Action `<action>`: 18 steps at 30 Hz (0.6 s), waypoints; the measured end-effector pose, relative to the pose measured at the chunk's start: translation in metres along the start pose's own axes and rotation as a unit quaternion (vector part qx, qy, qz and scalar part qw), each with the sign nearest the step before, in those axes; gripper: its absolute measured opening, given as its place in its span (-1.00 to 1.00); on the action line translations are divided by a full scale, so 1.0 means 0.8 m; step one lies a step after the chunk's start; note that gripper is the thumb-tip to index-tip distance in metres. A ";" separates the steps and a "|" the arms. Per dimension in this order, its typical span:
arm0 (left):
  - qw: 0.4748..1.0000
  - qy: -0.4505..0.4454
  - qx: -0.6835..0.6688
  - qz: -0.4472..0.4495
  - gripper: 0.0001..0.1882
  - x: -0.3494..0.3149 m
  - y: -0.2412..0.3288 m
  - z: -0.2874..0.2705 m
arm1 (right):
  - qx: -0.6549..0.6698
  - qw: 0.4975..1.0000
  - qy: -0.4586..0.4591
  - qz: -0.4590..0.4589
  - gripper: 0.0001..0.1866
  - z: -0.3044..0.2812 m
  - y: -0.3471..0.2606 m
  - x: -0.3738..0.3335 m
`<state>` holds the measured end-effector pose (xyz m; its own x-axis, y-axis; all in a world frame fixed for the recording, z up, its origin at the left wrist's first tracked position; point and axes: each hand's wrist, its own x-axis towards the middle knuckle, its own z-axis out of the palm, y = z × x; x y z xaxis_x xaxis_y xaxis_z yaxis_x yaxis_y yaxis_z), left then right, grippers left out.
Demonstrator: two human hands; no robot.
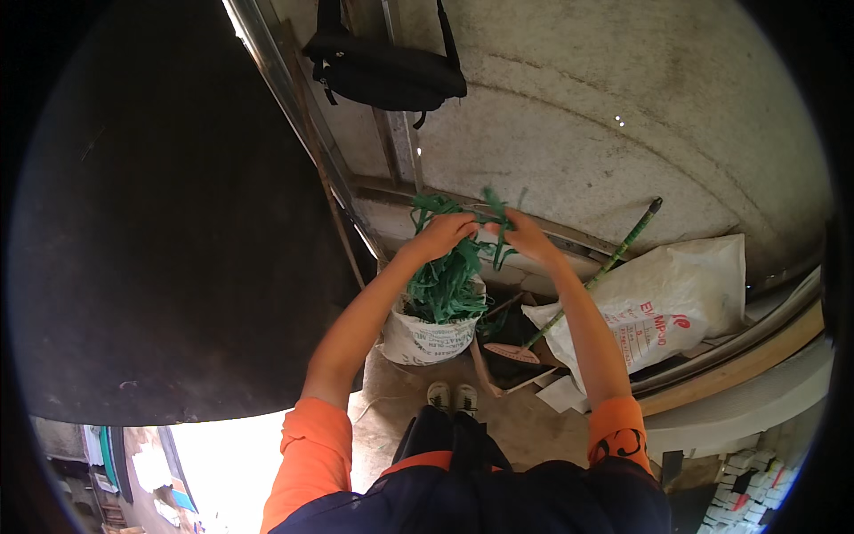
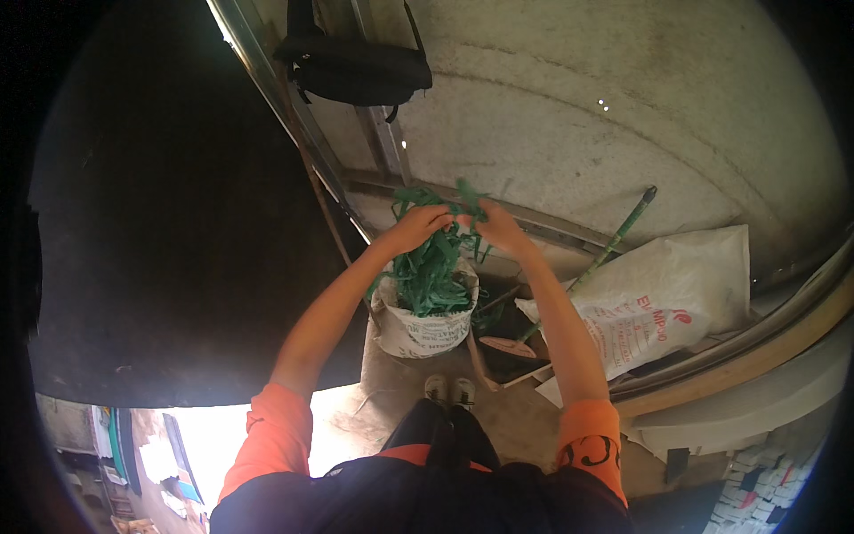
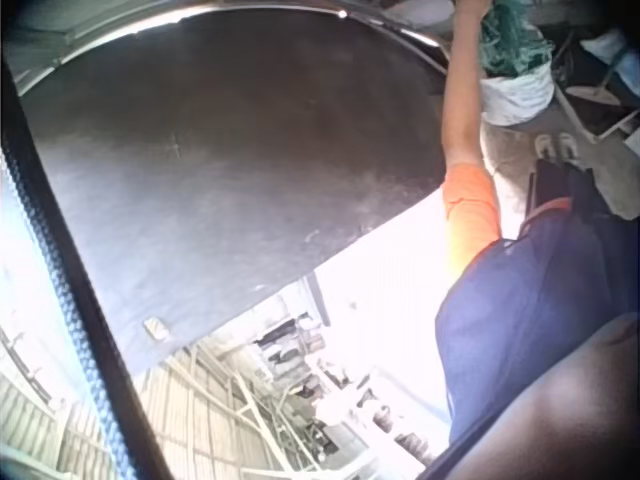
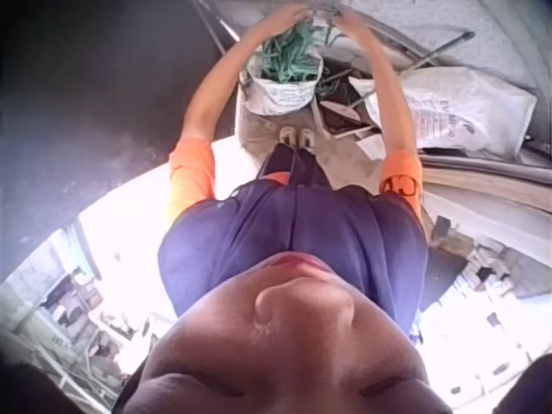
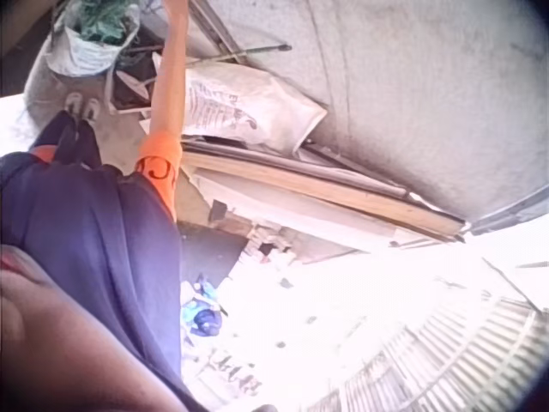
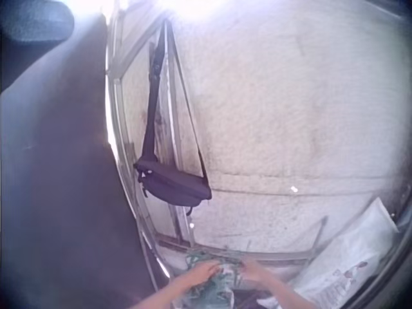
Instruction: The person untangles a bundle of green straps by hand, repeatedly pulling and separating loops. They work over a cluttered workshop floor with stacks of boards and tools nearby, occasionally adjusting the strap bundle to isolate knots.
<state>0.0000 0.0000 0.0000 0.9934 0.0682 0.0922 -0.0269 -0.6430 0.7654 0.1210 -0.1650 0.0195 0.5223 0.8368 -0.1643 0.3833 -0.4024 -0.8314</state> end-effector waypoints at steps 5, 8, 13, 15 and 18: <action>0.989 0.042 0.106 0.092 -0.81 -0.004 -0.006 0.007 | -0.103 0.975 0.137 -0.143 -0.64 0.007 -0.007 -0.001; 0.964 0.150 0.176 0.131 -0.77 -0.006 -0.003 0.014 | 0.040 0.965 0.187 -0.179 -0.67 -0.022 -0.012 -0.003; 0.973 0.192 0.125 0.006 -0.56 -0.036 -0.048 0.017 | 0.248 0.956 0.146 -0.061 -0.65 -0.073 -0.104 -0.049; 0.983 0.171 0.062 -0.031 -0.53 -0.037 -0.057 0.021 | 0.292 0.935 0.177 -0.090 -0.64 -0.097 -0.106 -0.058; 0.983 0.154 0.076 -0.065 -0.50 -0.040 -0.057 0.023 | 0.390 0.875 0.257 -0.127 -0.71 -0.126 -0.102 -0.070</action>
<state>-0.0282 0.0133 -0.0495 0.9061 0.3691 0.2069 0.1373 -0.7189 0.6814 0.1373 -0.2165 0.1505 0.8466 0.5038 0.1718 0.0052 0.3149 -0.9491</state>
